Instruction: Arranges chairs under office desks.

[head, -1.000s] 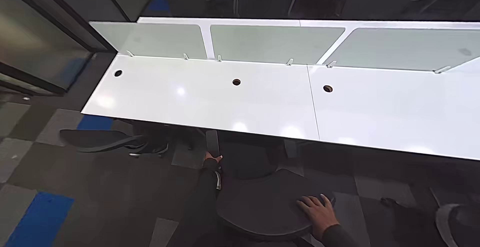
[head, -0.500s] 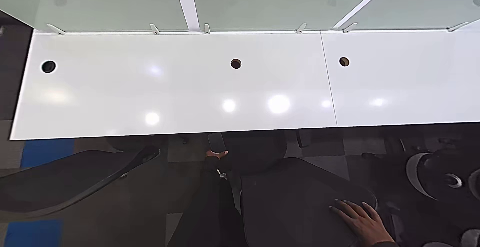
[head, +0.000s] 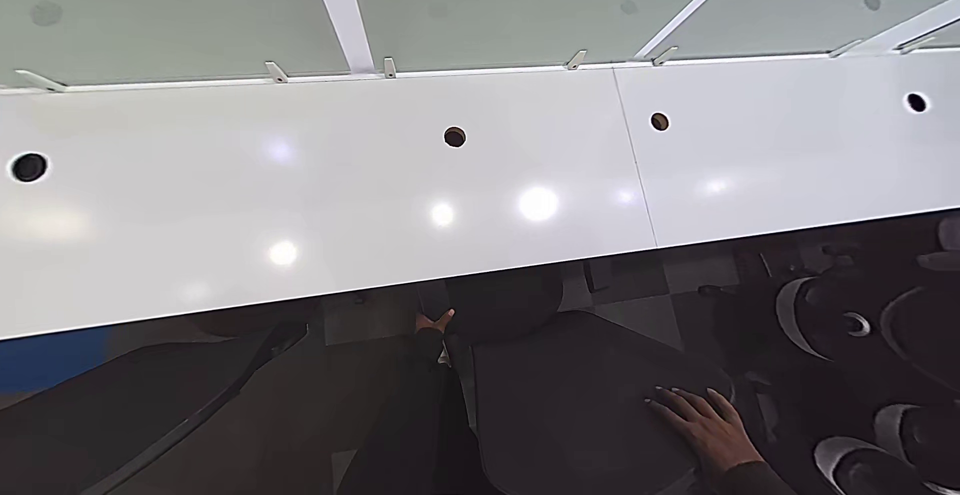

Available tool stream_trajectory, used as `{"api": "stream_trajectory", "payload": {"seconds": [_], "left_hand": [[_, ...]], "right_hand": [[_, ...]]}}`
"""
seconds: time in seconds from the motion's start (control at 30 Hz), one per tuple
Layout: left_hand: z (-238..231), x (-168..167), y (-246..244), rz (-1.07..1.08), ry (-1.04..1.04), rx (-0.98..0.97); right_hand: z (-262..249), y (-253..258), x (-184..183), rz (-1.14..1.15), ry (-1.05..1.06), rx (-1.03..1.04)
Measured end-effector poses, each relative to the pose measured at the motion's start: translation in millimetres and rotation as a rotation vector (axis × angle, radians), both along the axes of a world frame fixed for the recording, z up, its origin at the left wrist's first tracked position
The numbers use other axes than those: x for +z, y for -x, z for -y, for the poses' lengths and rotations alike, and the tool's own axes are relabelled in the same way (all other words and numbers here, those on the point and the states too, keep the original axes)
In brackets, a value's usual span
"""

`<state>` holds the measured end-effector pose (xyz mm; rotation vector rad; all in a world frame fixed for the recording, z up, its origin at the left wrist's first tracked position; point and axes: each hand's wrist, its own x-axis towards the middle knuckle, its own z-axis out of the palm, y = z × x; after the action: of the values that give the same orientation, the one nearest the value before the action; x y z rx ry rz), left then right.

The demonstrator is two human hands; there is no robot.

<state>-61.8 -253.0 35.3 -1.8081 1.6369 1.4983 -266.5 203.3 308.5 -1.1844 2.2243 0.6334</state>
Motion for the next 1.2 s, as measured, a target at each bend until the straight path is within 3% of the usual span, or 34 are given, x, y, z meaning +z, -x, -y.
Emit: {"api": "stream_trajectory", "payload": {"seconds": [0.33,0.5,0.63,0.7,0.77,0.83,0.9,1.0,1.07,1.2], "left_hand": [[23.7,-4.6,20.2,0.014,-0.018,-0.079],[22.3,6.0,0.6,0.112,-0.168,-0.238],[-18.8,37.4,-44.9,0.109,-0.42,-0.246],[-50.6,71.3,-64.6,0.035,-0.438,-0.359],[-79.0,103.6,-82.7,-0.052,-0.359,-0.527],[-110.1,147.7,-94.2,-0.11,-0.262,-0.471],[-139.4,186.8,-106.4,-0.277,-0.021,-0.441],[-176.9,219.0,-104.8,-0.477,0.432,-0.493],[-198.8,239.3,-89.9,-0.452,0.686,-0.697],[-233.4,255.2,-48.6,-0.253,0.8,-1.129]], "right_hand": [[34.9,20.9,8.1,0.037,-0.022,-0.032],[36.8,28.3,10.5,0.056,-0.021,-0.034],[36.6,29.3,10.5,0.097,-0.093,-0.044],[35.7,31.7,10.2,0.11,-0.11,-0.043],[36.4,36.3,9.5,0.126,-0.126,-0.026],[35.6,42.4,7.2,0.131,-0.139,0.025],[34.4,47.0,5.1,0.153,-0.134,0.077],[29.8,51.7,2.9,0.19,-0.092,0.135],[23.7,52.0,2.5,0.218,-0.025,0.17],[6.0,48.1,0.3,0.271,0.2,0.265]]}}
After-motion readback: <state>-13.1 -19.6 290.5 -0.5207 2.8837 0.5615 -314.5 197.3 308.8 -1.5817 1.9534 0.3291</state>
